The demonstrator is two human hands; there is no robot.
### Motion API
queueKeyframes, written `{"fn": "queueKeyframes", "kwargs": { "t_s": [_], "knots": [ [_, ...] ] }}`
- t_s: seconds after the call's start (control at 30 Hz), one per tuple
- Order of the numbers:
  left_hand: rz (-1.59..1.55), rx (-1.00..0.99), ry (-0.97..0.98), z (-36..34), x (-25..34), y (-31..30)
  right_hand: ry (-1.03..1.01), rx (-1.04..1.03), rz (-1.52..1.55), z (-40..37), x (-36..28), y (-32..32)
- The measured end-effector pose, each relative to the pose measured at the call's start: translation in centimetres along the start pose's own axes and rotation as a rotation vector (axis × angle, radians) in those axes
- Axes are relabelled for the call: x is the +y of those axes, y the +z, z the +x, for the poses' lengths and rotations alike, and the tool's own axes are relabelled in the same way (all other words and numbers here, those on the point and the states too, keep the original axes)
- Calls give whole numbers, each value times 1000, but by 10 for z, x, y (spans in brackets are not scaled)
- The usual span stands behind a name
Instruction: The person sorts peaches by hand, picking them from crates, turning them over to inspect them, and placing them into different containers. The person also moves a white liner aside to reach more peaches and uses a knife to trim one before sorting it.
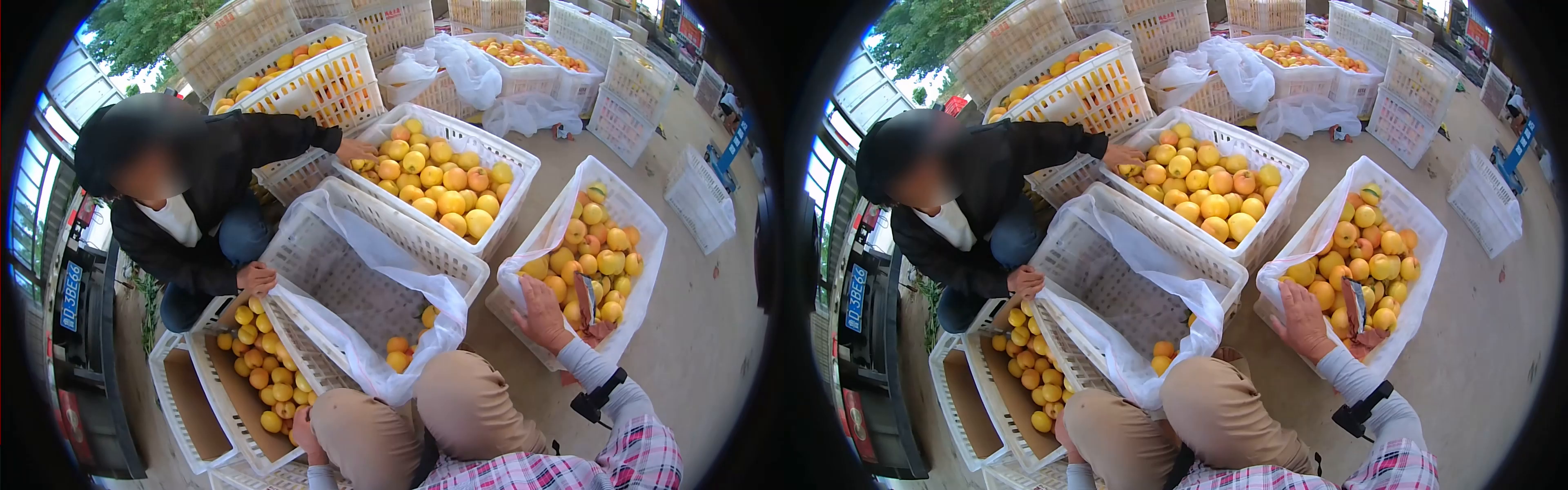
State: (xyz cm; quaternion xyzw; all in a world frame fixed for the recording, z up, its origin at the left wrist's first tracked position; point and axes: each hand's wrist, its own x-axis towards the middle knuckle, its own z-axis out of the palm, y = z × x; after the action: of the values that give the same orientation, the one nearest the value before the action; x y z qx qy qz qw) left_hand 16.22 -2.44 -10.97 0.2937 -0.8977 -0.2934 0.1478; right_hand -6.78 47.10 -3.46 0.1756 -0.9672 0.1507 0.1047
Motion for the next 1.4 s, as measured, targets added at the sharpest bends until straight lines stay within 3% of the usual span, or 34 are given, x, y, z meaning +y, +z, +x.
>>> {"fn": "queueKeyframes", "kwargs": {
  "t_s": [0.23,0.53,0.87,0.93,1.07,1.23,1.33,1.4],
  "knots": [
    [-126,8,1,1,-12,4,21,-31,25,1,-3,-2],
    [80,13,25,-1,-2,0,-7,-4,-8,1,-2,0],
    [20,-19,-5,-2,-6,0,-1,-9,9,0,-2,-2],
    [53,-22,-10,-1,-3,0,-1,65,114,-3,3,-1],
    [-8,13,67,-2,-3,-3,67,103,46,-28,12,-16],
    [-40,-57,-52,-2,23,-11,175,18,-5,-82,16,-26],
    [-86,-33,16,1,11,-8,178,3,-45,-94,11,-29],
    [-140,-33,-37,2,19,-13,191,6,-35,-94,13,-26]
  ]
}}
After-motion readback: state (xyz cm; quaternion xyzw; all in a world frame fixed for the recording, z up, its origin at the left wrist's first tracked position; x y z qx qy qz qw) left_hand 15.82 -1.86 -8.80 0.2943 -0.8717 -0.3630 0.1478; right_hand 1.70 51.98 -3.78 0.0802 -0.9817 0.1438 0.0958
